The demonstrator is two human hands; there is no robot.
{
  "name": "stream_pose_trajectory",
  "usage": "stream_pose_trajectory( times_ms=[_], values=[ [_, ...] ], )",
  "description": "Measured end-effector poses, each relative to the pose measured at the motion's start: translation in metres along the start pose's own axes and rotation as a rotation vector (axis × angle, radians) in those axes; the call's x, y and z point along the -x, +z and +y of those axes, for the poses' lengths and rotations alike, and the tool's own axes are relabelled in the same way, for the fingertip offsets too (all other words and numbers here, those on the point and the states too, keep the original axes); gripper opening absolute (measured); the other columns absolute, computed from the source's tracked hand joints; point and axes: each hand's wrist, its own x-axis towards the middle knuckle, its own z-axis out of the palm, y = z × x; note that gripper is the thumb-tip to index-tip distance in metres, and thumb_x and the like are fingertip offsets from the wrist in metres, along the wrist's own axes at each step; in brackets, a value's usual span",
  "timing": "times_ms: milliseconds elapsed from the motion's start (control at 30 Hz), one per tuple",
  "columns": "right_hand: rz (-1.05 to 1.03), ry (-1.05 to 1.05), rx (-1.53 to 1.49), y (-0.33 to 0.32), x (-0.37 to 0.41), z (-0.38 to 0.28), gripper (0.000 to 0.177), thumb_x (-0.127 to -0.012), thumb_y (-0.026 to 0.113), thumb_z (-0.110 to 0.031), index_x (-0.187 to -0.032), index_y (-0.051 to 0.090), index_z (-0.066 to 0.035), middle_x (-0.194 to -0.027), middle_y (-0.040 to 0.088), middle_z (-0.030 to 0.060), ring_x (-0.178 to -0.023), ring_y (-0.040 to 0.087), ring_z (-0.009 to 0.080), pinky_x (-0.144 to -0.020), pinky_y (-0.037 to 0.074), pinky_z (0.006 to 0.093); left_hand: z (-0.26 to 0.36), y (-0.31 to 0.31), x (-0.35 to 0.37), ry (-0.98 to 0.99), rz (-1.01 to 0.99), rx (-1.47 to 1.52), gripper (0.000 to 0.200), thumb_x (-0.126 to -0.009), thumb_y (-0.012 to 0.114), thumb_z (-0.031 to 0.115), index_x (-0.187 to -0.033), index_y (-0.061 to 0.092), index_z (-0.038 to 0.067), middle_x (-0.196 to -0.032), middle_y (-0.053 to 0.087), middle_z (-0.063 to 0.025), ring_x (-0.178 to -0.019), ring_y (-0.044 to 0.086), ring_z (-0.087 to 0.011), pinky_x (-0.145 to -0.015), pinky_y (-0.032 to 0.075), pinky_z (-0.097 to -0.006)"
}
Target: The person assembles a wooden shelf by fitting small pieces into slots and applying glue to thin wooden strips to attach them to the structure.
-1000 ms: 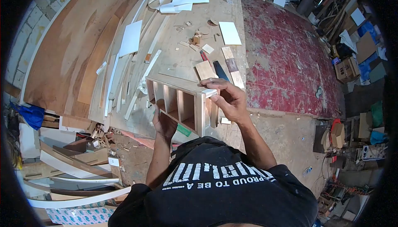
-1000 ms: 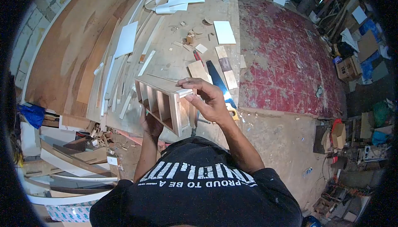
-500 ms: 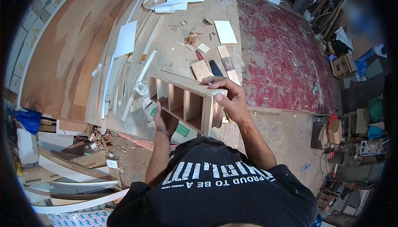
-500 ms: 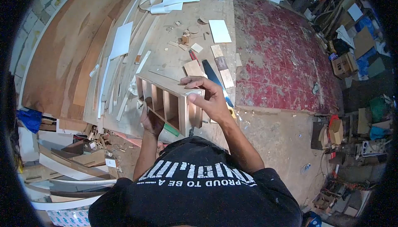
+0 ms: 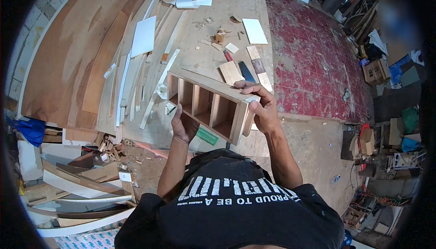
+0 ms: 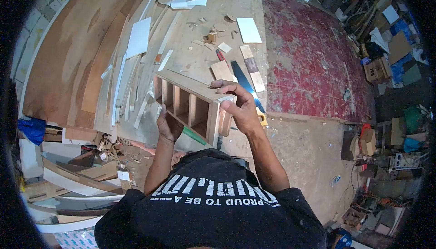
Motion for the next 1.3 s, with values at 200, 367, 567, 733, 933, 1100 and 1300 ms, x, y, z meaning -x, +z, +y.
stream_pose_trajectory(
  times_ms=[200,367,567,733,933,1100,1300],
  values=[
    [0.028,-0.072,-0.042,0.040,0.003,0.003,0.061,-0.086,0.075,-0.045,-0.126,0.059,-0.001,-0.136,0.057,0.0173,-0.128,0.053,0.0263,-0.111,0.037,0.0418,0.022,-0.018,-0.011,-0.070,-0.052,0.038,0.066,-0.098,0.057,0.045,-0.148,0.040,0.005,-0.141,0.054,-0.0180,-0.128,0.056,-0.0339,-0.106,0.048,-0.0520],
    [0.052,-0.087,-0.045,0.052,0.002,-0.002,0.048,-0.091,0.070,-0.033,-0.126,0.060,0.000,-0.139,0.055,0.0171,-0.131,0.051,0.0263,-0.112,0.036,0.0414,0.022,-0.023,-0.027,-0.128,-0.204,0.203,0.058,-0.103,0.046,0.045,-0.150,0.040,0.011,-0.147,0.049,-0.0160,-0.136,0.048,-0.0343,-0.110,0.042,-0.0566],
    [0.016,-0.142,-0.114,0.048,-0.009,-0.004,0.040,-0.095,0.066,-0.025,-0.126,0.060,0.000,-0.139,0.055,0.0172,-0.131,0.050,0.0255,-0.113,0.036,0.0405,0.009,-0.024,-0.041,-0.050,-0.255,0.233,0.061,-0.103,0.046,0.044,-0.150,0.038,0.006,-0.147,0.049,-0.0186,-0.135,0.049,-0.0344,-0.111,0.044,-0.0540],
    [0.022,-0.090,-0.261,0.044,-0.015,-0.011,0.038,-0.099,0.059,-0.019,-0.130,0.059,0.003,-0.143,0.054,0.0188,-0.133,0.050,0.0261,-0.114,0.035,0.0403,0.006,-0.021,-0.045,0.002,-0.313,0.254,0.059,-0.105,0.043,0.042,-0.150,0.037,0.005,-0.148,0.047,-0.0195,-0.136,0.049,-0.0344,-0.111,0.043,-0.0539],
    [0.007,-0.073,-0.258,0.037,-0.023,-0.006,0.040,-0.101,0.055,-0.019,-0.134,0.056,0.004,-0.143,0.054,0.0192,-0.134,0.049,0.0259,-0.114,0.034,0.0402,0.008,-0.019,-0.047,0.074,-0.343,0.212,0.058,-0.106,0.041,0.042,-0.149,0.037,0.004,-0.148,0.047,-0.0203,-0.134,0.050,-0.0338,-0.111,0.045,-0.0515],
    [0.120,0.060,-0.233,0.035,-0.025,-0.014,0.063,-0.096,0.063,-0.027,-0.147,0.040,0.004,-0.147,0.047,0.0206,-0.137,0.044,0.0284,-0.115,0.032,0.0408,0.008,-0.019,-0.046,0.083,-0.161,0.186,0.056,-0.105,0.044,0.041,-0.147,0.039,0.005,-0.145,0.049,-0.0194,-0.131,0.053,-0.0328,-0.108,0.049,-0.0477],
    [0.255,0.003,0.429,0.043,-0.024,-0.026,0.105,-0.077,0.084,-0.035,-0.152,0.024,0.006,-0.152,0.032,0.0299,-0.142,0.035,0.0357,-0.118,0.028,0.0422,0.001,-0.015,-0.049,0.070,-0.163,0.179,0.065,-0.102,0.047,0.045,-0.150,0.035,0.003,-0.146,0.047,-0.0188,-0.130,0.053,-0.0322,-0.108,0.049,-0.0455]
  ],
)
